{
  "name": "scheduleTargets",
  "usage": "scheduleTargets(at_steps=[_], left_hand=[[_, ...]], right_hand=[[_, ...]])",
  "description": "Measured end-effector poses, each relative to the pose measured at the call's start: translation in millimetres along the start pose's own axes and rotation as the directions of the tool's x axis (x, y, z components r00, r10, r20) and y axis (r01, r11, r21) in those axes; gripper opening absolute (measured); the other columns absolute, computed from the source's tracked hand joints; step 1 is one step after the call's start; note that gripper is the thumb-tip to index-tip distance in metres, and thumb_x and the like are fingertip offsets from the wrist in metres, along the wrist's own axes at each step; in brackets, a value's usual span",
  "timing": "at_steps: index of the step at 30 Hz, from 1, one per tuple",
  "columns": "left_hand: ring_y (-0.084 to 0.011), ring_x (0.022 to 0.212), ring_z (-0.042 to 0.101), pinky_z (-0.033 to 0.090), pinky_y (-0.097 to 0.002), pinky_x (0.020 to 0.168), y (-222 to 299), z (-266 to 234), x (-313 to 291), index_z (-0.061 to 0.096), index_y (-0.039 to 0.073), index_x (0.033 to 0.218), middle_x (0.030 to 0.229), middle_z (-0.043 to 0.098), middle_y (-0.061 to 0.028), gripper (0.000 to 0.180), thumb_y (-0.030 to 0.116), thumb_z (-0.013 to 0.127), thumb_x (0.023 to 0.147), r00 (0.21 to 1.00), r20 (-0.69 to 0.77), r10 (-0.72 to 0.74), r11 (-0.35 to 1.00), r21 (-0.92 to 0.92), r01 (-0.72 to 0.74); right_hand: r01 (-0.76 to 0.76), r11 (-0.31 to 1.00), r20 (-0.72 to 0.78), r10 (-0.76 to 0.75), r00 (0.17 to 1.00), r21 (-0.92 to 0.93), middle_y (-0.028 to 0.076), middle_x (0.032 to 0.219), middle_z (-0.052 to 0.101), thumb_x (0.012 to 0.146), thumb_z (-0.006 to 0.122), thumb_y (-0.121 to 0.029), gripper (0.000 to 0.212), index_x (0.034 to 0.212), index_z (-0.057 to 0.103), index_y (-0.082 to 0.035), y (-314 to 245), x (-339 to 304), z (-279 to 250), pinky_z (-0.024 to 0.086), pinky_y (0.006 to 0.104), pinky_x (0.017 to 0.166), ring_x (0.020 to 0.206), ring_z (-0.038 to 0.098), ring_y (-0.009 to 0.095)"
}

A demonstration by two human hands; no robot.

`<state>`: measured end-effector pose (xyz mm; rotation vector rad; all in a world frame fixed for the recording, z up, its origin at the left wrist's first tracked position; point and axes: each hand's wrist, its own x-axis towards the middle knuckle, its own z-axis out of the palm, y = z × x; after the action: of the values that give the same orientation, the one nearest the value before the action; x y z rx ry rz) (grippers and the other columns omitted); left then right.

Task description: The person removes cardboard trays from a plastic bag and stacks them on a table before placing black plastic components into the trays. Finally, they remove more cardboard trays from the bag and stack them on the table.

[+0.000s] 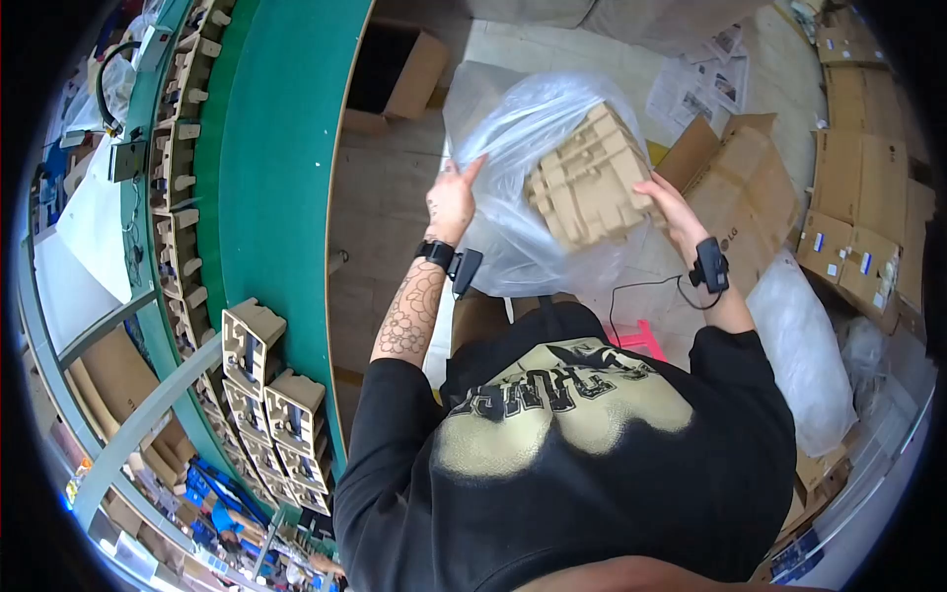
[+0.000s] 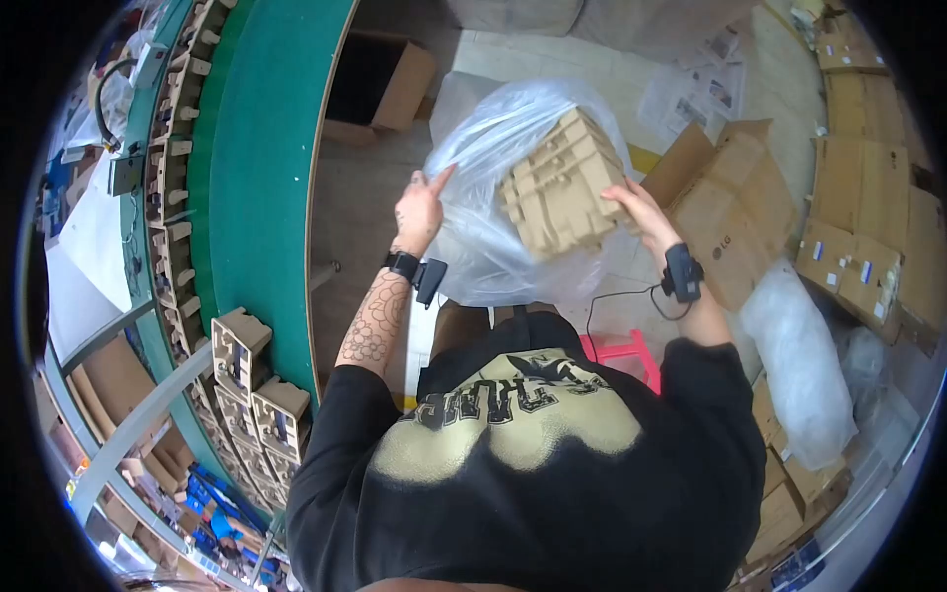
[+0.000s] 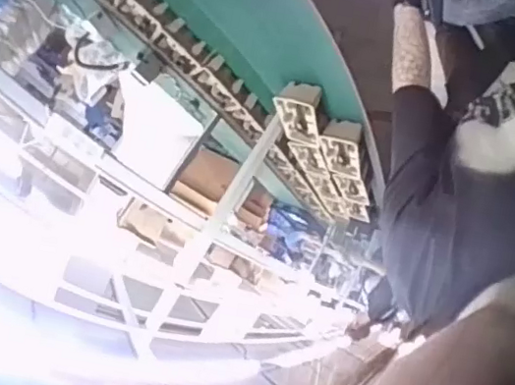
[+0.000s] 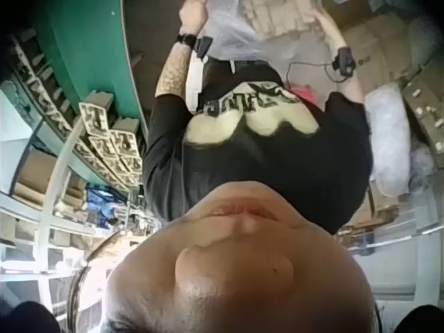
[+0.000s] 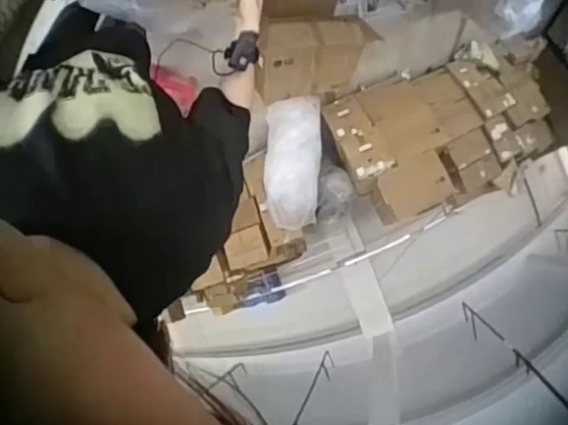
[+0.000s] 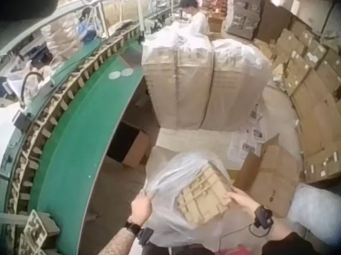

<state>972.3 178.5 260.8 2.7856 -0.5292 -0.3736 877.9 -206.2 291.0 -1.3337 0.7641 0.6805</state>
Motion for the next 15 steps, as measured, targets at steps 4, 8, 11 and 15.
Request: scheduleTargets(at_steps=[4, 8, 11, 15], left_hand=[[-0.0336, 0.087, 0.059, 0.05, -0.045, 0.072, -62.2, -36.5, -13.4, 0.054, 0.024, 0.126, 0.101, 0.054, -0.0175, 0.057, 0.002, 0.056, 0.073, 0.994, -0.103, 0.036, 0.998, -0.045, -0.04], [-0.035, 0.115, 0.048, 0.041, -0.0454, 0.093, -67.1, -80.6, -50.0, 0.048, 0.02, 0.133, 0.117, 0.053, -0.0178, 0.062, 0.021, 0.069, 0.075, 0.994, -0.089, -0.071, 0.973, -0.226, 0.05], [-0.0324, 0.134, 0.032, 0.029, -0.0411, 0.108, -12.3, -149.7, -96.6, 0.027, 0.012, 0.145, 0.142, 0.036, -0.0186, 0.081, 0.039, 0.068, 0.08, 0.99, -0.139, 0.025, 0.304, -0.942, -0.14], [-0.0313, 0.135, 0.028, 0.025, -0.0401, 0.11, -35.6, -180.3, -157.5, 0.025, 0.008, 0.145, 0.144, 0.033, -0.0176, 0.075, 0.043, 0.055, 0.087, 0.94, -0.316, -0.13, 0.194, -0.938, -0.288]], right_hand=[[-0.022, 0.931, -0.008, 0.027, 1.0, 0.366, 0.011, 0.137, 0.044, 0.078, 0.062, -0.031, 0.074, 0.141, 0.034, -0.004, -12.1, -51.6, -36.2, 0.034, 0.0324, 0.104, 0.123, 0.045, 0.021], [0.543, 0.83, -0.079, -0.537, 0.84, 0.125, 0.012, 0.133, 0.045, 0.076, 0.061, -0.024, 0.074, 0.141, 0.031, -0.006, -33.8, -165.5, -16.1, 0.041, 0.0365, 0.1, 0.123, 0.046, 0.025], [0.707, 0.686, 0.302, -0.72, 0.625, 0.173, 0.013, 0.135, 0.043, 0.076, 0.067, -0.028, 0.081, 0.143, 0.027, -0.006, -39.8, -194.4, 28.7, 0.038, 0.0419, 0.103, 0.124, 0.044, 0.028], [0.646, 0.701, 0.415, -0.707, 0.572, 0.303, 0.014, 0.136, 0.043, 0.077, 0.068, -0.028, 0.078, 0.141, 0.03, -0.004, -46.5, -160.2, 122.9, 0.035, 0.0399, 0.105, 0.124, 0.044, 0.027]])
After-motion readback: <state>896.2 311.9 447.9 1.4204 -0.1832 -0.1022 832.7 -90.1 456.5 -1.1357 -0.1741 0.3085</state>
